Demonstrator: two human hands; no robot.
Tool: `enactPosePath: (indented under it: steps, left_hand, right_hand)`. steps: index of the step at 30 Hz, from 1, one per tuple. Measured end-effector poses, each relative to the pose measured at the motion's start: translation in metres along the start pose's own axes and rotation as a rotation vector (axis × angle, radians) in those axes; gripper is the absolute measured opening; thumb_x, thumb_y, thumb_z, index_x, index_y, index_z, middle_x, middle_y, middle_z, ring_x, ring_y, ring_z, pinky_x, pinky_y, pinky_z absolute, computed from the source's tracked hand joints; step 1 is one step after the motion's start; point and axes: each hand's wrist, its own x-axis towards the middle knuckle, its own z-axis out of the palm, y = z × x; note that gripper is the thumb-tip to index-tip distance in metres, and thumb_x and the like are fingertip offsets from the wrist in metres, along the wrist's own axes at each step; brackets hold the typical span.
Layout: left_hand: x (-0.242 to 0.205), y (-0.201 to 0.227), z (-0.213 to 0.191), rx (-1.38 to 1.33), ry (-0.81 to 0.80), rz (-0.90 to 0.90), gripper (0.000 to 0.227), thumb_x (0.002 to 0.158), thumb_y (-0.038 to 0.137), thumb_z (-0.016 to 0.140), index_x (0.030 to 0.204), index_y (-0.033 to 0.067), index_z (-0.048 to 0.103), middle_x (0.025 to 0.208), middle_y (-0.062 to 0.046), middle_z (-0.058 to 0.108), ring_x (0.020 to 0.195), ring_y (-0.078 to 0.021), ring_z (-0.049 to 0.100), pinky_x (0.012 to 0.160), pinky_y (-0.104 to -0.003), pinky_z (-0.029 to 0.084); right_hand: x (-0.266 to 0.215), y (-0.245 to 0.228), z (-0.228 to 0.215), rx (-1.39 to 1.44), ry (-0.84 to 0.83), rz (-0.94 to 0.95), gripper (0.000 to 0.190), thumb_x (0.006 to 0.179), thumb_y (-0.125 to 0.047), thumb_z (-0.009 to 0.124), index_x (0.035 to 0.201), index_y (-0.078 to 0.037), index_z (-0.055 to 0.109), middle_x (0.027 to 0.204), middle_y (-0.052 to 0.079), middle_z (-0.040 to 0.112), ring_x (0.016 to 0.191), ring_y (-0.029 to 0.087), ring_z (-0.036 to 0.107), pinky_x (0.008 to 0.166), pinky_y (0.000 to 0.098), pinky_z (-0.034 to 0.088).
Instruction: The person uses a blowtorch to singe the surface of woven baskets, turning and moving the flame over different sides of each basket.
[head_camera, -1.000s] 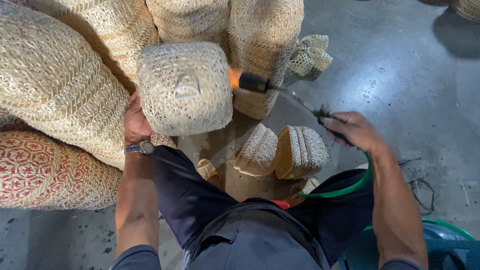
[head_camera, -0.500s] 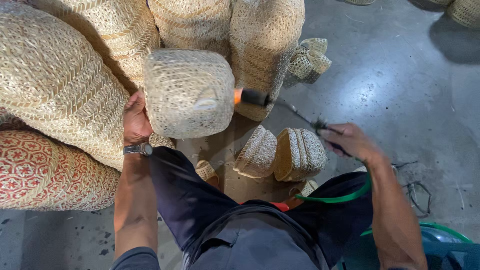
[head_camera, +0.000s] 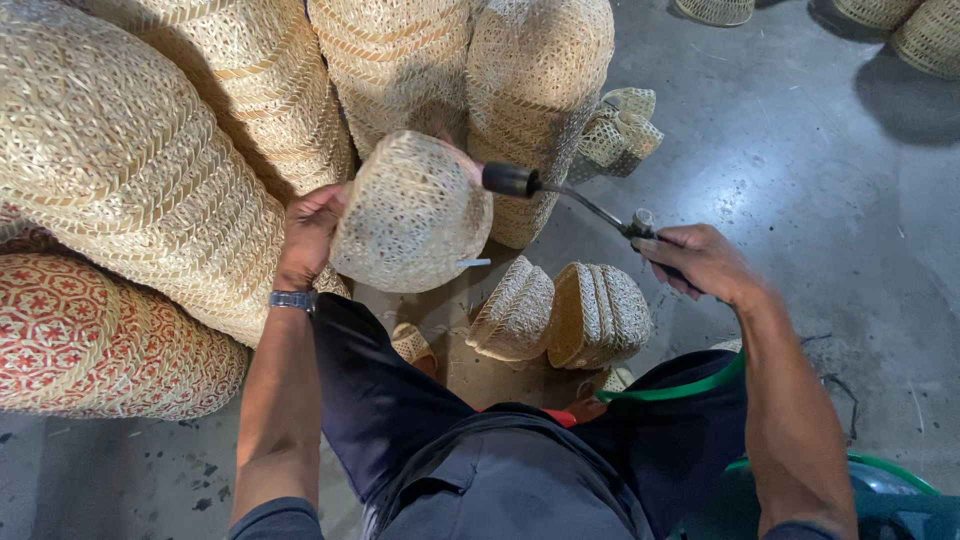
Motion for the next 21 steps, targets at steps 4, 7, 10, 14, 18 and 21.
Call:
enactPosePath:
  steps: [4, 7, 10, 14, 18, 21]
  left_hand:
    - [-0.006, -0.008, 0.027, -0.053, 0.012, -0.067, 0.02, 0.106, 0.012, 0.062, 0.119, 0.005, 0.075, 0.106, -0.005, 0.079, 0.086, -0.01, 0.07, 0.081, -0.026, 0.058]
    - [-0.006, -0.033, 0.044, -0.19, 0.03, -0.021, 0.019, 0.108, 0.009, 0.065, 0.12, 0.0001, 0.076, 0.104, -0.005, 0.074, 0.089, -0.0107, 0.066, 0.081, -0.026, 0.055]
    - [0.006, -0.065, 0.064, -0.574, 0.225, -0.153, 0.022, 0.103, 0.006, 0.065, 0.122, -0.0009, 0.075, 0.107, -0.007, 0.075, 0.09, -0.014, 0.068, 0.083, -0.029, 0.056]
    - [0.002, -0.081, 0.076, -0.765, 0.479, -0.151, 0.02, 0.102, 0.011, 0.062, 0.118, 0.0022, 0.07, 0.111, -0.007, 0.074, 0.097, -0.0199, 0.071, 0.087, -0.038, 0.061]
    - [0.006, -0.094, 0.065, -1.031, 0.661, -0.31, 0.021, 0.102, 0.018, 0.057, 0.114, 0.0046, 0.067, 0.107, -0.009, 0.072, 0.094, -0.0246, 0.07, 0.087, -0.043, 0.061]
    - [0.006, -0.115, 0.053, -1.075, 0.675, -0.294, 0.02, 0.104, 0.016, 0.055, 0.112, 0.0027, 0.068, 0.107, -0.011, 0.072, 0.095, -0.0251, 0.07, 0.09, -0.042, 0.061]
  right_hand:
    - [0.006, -0.015, 0.005, -0.035, -0.007, -0.036, 0.045, 0.097, -0.043, 0.063, 0.068, -0.009, 0.067, 0.049, 0.003, 0.054, 0.04, 0.013, 0.049, 0.04, 0.0309, 0.038]
    - [0.005, -0.018, 0.015, -0.029, -0.086, -0.197, 0.044, 0.098, -0.041, 0.063, 0.07, -0.007, 0.067, 0.052, 0.002, 0.055, 0.043, 0.011, 0.051, 0.041, 0.031, 0.039]
    - [0.005, -0.02, 0.026, -0.158, -0.073, -0.267, 0.043, 0.1, -0.041, 0.062, 0.076, -0.006, 0.07, 0.056, 0.002, 0.056, 0.048, 0.012, 0.052, 0.045, 0.0324, 0.04]
    - [0.007, -0.005, 0.047, -0.244, -0.123, -0.15, 0.027, 0.099, -0.039, 0.058, 0.097, -0.018, 0.075, 0.061, 0.001, 0.065, 0.05, 0.016, 0.055, 0.048, 0.0373, 0.043]
    - [0.018, 0.04, 0.06, -0.369, -0.149, -0.294, 0.034, 0.097, -0.04, 0.063, 0.092, -0.01, 0.077, 0.058, 0.007, 0.061, 0.05, 0.017, 0.056, 0.049, 0.0387, 0.046]
    - [0.033, 0.064, 0.056, -0.584, 0.051, -0.787, 0.038, 0.098, -0.027, 0.052, 0.12, -0.024, 0.083, 0.063, 0.0, 0.06, 0.055, 0.012, 0.055, 0.049, 0.0331, 0.045]
